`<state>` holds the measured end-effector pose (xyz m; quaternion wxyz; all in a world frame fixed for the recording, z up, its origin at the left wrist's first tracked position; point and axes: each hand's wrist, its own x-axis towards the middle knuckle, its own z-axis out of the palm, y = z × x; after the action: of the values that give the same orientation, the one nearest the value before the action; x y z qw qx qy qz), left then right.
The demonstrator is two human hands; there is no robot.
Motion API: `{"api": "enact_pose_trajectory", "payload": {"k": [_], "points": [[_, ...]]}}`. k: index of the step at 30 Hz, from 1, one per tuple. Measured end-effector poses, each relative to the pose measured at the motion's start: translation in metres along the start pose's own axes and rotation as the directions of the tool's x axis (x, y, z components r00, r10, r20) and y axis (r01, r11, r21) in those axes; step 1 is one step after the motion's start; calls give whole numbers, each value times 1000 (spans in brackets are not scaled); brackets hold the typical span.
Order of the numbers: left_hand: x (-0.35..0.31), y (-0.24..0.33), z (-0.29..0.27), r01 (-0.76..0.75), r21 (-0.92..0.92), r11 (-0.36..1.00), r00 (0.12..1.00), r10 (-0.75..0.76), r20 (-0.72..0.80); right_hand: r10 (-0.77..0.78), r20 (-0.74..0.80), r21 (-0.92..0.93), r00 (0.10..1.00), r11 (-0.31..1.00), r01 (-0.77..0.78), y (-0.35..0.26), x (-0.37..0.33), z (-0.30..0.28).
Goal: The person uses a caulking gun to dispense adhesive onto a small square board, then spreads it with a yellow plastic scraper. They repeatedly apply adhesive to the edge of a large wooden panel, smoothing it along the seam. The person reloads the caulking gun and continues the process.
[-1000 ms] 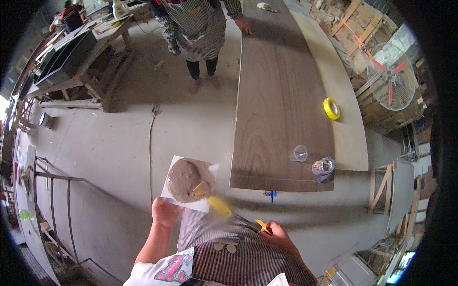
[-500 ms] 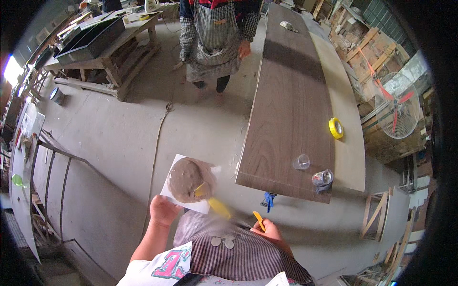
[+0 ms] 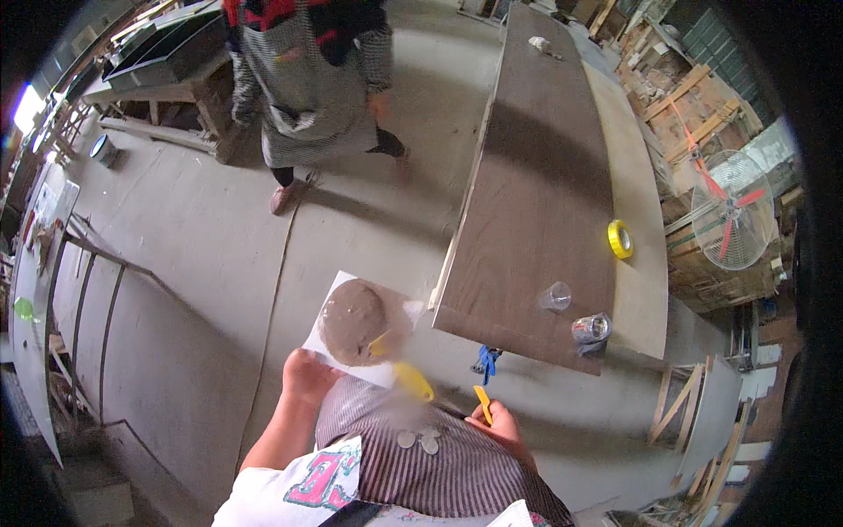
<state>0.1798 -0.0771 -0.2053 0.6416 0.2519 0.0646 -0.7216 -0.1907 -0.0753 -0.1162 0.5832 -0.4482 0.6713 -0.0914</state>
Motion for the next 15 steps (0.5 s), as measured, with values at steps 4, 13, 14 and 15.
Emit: {"api": "enact_pose_trajectory", "payload": {"k": [4, 13, 14, 15], "points": [[0, 1, -4, 11, 18, 1000, 994, -13, 110, 74, -38, 5, 997, 997, -74, -18, -8, 3], [-14, -3, 25, -72, 85, 994, 996, 67, 66, -99, -89, 71, 991, 992, 106, -16, -4, 5], [-15, -5, 28, -67, 99, 993, 995, 60, 75, -219, -114, 57, 969, 972, 227, -16, -1, 6], [-15, -6, 28, -69, 120, 990, 994, 59, 88, -257, -148, 21, 955, 965, 263, -16, 2, 9]]}}
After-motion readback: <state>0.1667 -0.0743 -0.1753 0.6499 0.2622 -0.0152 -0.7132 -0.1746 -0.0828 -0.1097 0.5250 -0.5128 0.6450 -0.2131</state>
